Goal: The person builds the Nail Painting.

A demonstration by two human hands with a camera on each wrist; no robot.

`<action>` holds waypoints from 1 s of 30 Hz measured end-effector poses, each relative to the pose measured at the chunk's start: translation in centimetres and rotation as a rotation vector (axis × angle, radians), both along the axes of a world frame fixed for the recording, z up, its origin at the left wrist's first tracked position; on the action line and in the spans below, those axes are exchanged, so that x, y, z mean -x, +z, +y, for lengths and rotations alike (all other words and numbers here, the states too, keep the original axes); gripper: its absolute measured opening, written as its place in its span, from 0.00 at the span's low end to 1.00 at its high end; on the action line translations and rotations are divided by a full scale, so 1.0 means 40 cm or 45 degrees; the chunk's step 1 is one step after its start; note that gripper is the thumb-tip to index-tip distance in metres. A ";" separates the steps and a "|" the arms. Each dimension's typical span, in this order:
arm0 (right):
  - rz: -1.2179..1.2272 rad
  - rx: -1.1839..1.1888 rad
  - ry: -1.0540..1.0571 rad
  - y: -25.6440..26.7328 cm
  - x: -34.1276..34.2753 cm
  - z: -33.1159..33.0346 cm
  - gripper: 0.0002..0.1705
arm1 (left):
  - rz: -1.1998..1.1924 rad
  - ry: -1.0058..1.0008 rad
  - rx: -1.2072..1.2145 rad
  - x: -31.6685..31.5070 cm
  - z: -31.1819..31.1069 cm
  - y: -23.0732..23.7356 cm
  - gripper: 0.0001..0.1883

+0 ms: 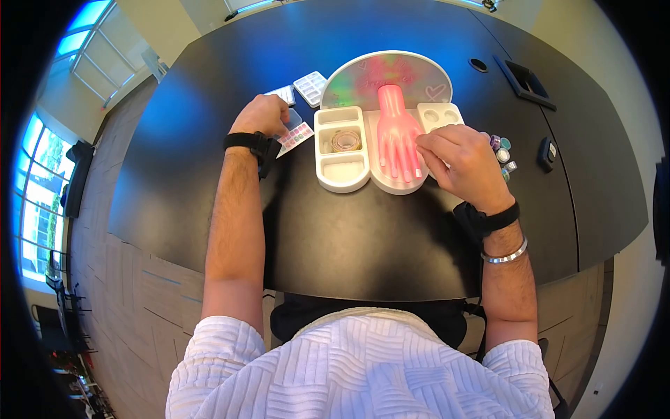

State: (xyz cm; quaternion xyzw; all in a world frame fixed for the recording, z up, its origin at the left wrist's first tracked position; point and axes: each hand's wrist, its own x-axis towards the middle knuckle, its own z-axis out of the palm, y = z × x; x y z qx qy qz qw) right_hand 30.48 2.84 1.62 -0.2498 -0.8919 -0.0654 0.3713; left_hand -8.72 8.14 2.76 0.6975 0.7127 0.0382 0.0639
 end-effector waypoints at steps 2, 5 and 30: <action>-0.003 0.003 -0.004 0.001 0.001 0.000 0.06 | -0.007 -0.011 -0.011 0.008 0.002 -0.003 0.18; -0.009 0.008 -0.009 0.000 0.001 -0.002 0.06 | -0.074 -0.020 0.026 0.015 0.007 -0.006 0.22; 0.017 -0.002 0.010 0.000 -0.002 -0.003 0.07 | -0.454 -0.525 -0.180 -0.087 -0.074 0.129 0.33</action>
